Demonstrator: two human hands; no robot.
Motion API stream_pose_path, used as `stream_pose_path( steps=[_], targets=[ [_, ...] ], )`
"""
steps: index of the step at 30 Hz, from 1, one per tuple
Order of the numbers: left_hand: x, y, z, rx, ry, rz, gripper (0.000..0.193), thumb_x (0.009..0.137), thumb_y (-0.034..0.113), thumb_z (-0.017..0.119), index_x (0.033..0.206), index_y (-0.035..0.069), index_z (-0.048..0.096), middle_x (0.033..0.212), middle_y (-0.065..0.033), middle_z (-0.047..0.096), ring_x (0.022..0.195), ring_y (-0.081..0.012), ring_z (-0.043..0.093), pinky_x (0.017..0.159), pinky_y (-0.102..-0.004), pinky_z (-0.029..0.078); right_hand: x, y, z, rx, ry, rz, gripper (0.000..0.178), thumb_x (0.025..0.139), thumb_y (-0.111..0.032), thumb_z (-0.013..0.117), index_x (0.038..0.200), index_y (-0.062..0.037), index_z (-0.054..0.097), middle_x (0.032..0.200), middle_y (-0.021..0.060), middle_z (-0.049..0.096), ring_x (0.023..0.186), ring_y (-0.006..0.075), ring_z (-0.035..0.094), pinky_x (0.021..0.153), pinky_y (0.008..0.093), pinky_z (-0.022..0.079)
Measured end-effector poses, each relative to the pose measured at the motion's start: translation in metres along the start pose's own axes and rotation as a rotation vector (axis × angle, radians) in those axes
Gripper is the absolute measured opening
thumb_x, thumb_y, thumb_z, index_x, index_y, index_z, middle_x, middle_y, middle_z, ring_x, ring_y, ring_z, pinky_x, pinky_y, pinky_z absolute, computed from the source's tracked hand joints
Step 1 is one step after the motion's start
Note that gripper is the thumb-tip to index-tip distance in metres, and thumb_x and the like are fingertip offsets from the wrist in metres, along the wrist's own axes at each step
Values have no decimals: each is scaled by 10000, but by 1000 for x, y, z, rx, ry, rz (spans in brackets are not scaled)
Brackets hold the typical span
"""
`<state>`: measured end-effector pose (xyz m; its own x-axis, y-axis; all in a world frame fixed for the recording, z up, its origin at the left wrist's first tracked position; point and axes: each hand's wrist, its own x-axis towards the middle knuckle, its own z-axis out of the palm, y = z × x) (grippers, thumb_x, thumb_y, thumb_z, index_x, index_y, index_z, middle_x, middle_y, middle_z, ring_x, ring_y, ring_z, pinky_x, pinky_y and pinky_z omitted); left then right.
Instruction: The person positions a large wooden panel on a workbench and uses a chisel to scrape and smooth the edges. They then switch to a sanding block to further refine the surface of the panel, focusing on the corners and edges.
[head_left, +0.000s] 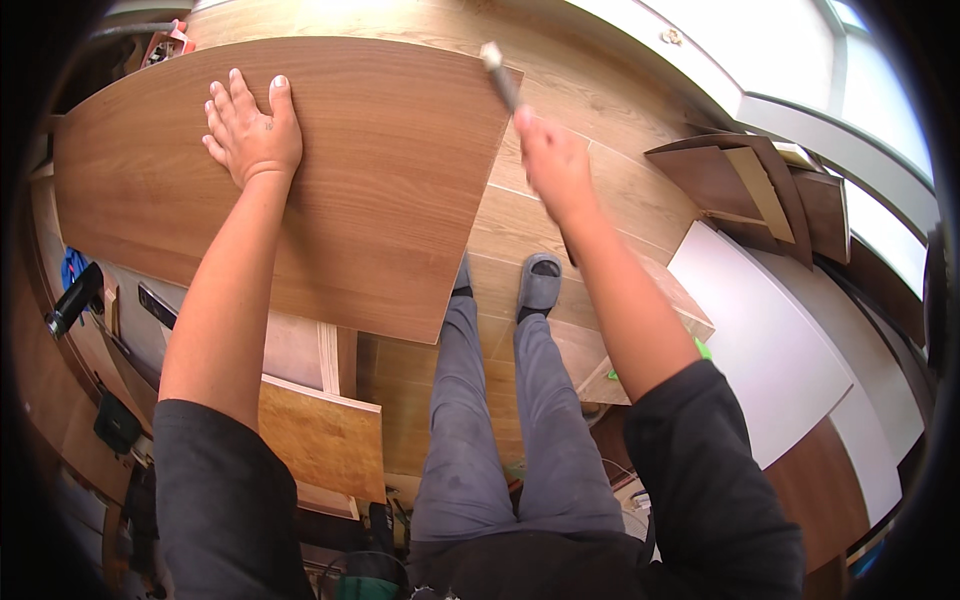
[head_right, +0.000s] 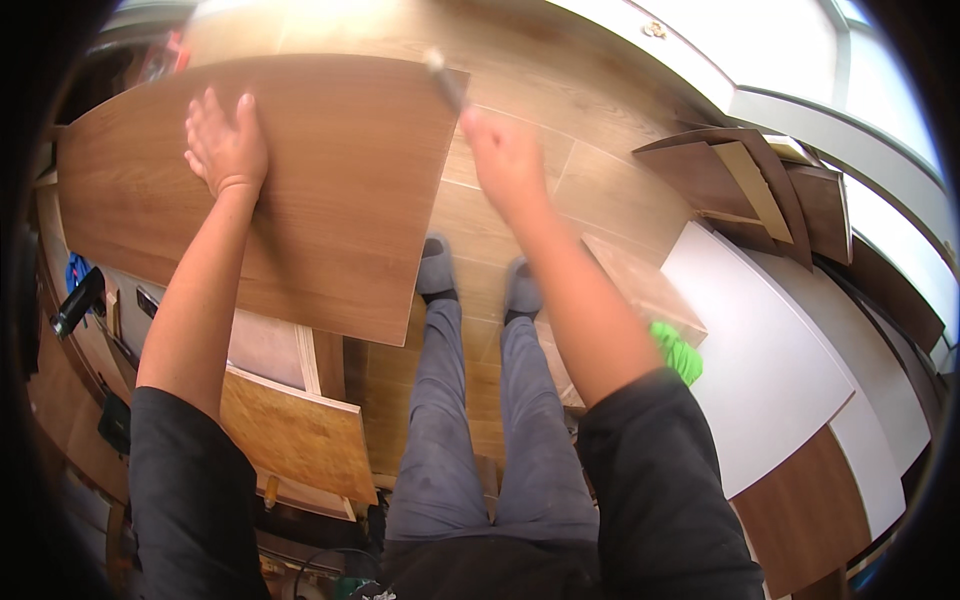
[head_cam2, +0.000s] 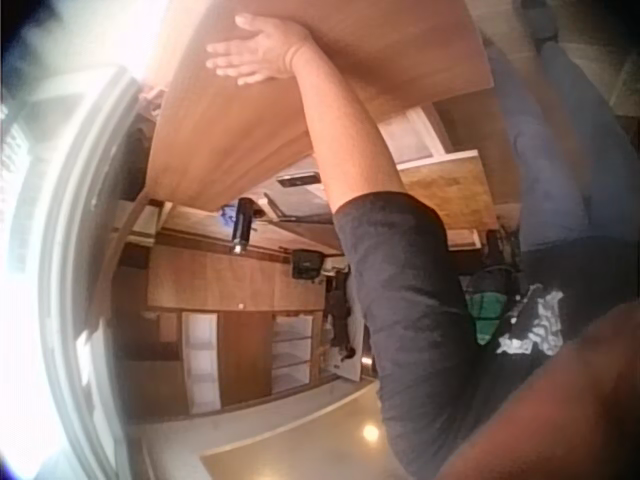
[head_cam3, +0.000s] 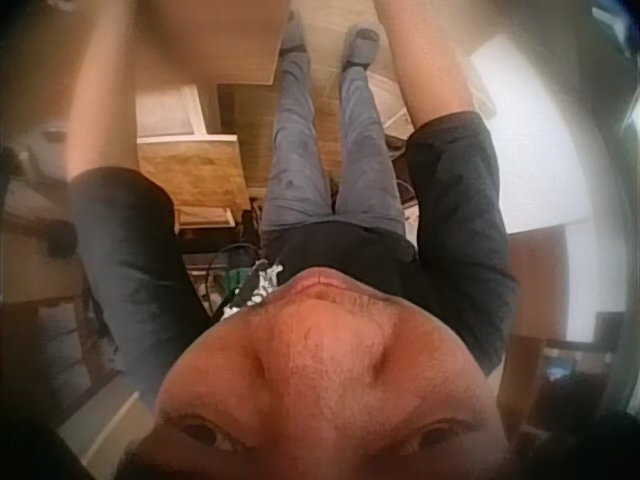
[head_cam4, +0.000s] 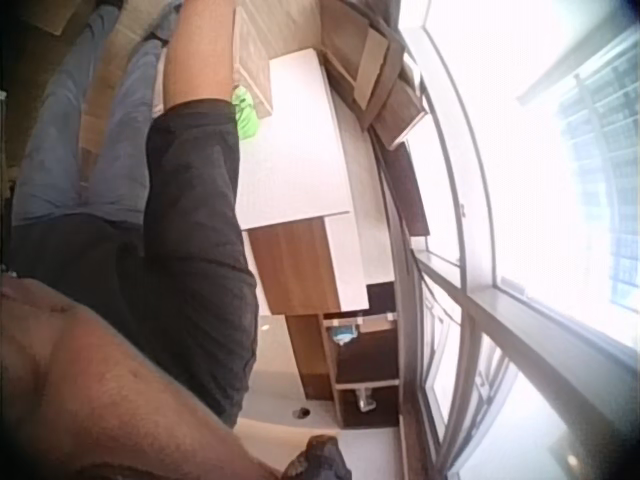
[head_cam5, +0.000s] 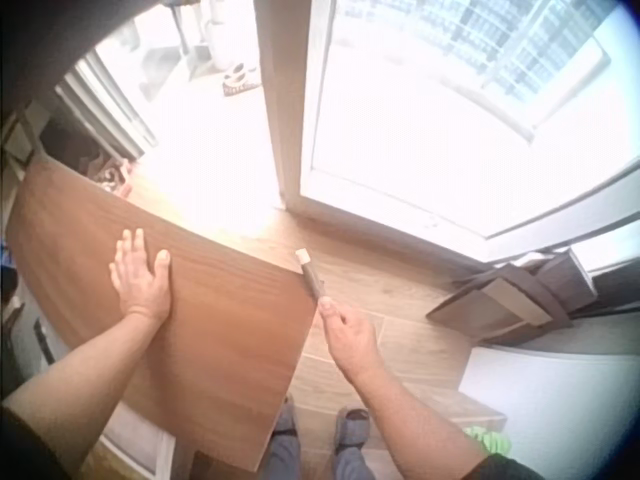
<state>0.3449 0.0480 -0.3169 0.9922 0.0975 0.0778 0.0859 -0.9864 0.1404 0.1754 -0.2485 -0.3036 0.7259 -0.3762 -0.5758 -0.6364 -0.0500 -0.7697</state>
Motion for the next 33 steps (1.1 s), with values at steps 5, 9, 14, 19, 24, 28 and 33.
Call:
stream_pose_path(
  steps=[5,9,14,19,24,28,33],
  targets=[
    [-1,-4,-4,-13,8,11,784,956,651,401,1579,188,289,1667,-88,188,1546,-263,108,1226,-529,28,-51,44,4,-112,-31,5,586,973,-525,590,675,-21,567,600,6,454,607,121,414,561,324,386],
    [0,1,0,-27,24,23,782,954,649,408,1571,178,310,1659,-99,210,1542,-274,125,1222,-544,40,31,-25,-8,-58,77,92,524,971,-496,604,714,-40,583,570,7,492,504,128,452,503,303,393],
    [1,-1,-2,1,-10,2,816,945,689,365,1585,191,281,1672,-93,175,1547,-262,108,1236,-512,23,39,-62,-29,198,-18,35,378,997,-403,595,899,-39,621,604,-20,497,462,77,435,458,224,375],
    [4,-5,-3,-43,-19,12,829,937,698,383,1584,189,284,1671,-109,168,1547,-276,102,1234,-517,13,-38,6,-29,28,46,-255,271,985,-285,605,1021,-20,650,693,4,532,618,96,502,581,257,408],
    [-2,-14,-10,-28,-63,144,841,933,680,430,1589,178,273,1672,-155,132,1546,-327,80,1224,-551,-3,-114,35,-20,111,-94,139,275,997,-323,616,1029,-55,670,701,-20,514,650,71,440,602,263,389],
    [-85,4,-18,-40,-116,310,804,956,646,421,1592,181,262,1673,-143,139,1543,-332,97,1222,-563,2,-128,69,-9,-12,-125,181,387,983,-419,627,846,-57,628,644,-16,496,628,87,422,583,287,381],
    [-145,16,-28,6,-135,323,739,970,549,474,1581,181,282,1662,-120,193,1531,-333,140,1219,-558,50,-136,72,0,-162,-108,-13,393,978,-420,623,827,-57,610,642,24,498,625,120,445,594,309,400]
  ],
)
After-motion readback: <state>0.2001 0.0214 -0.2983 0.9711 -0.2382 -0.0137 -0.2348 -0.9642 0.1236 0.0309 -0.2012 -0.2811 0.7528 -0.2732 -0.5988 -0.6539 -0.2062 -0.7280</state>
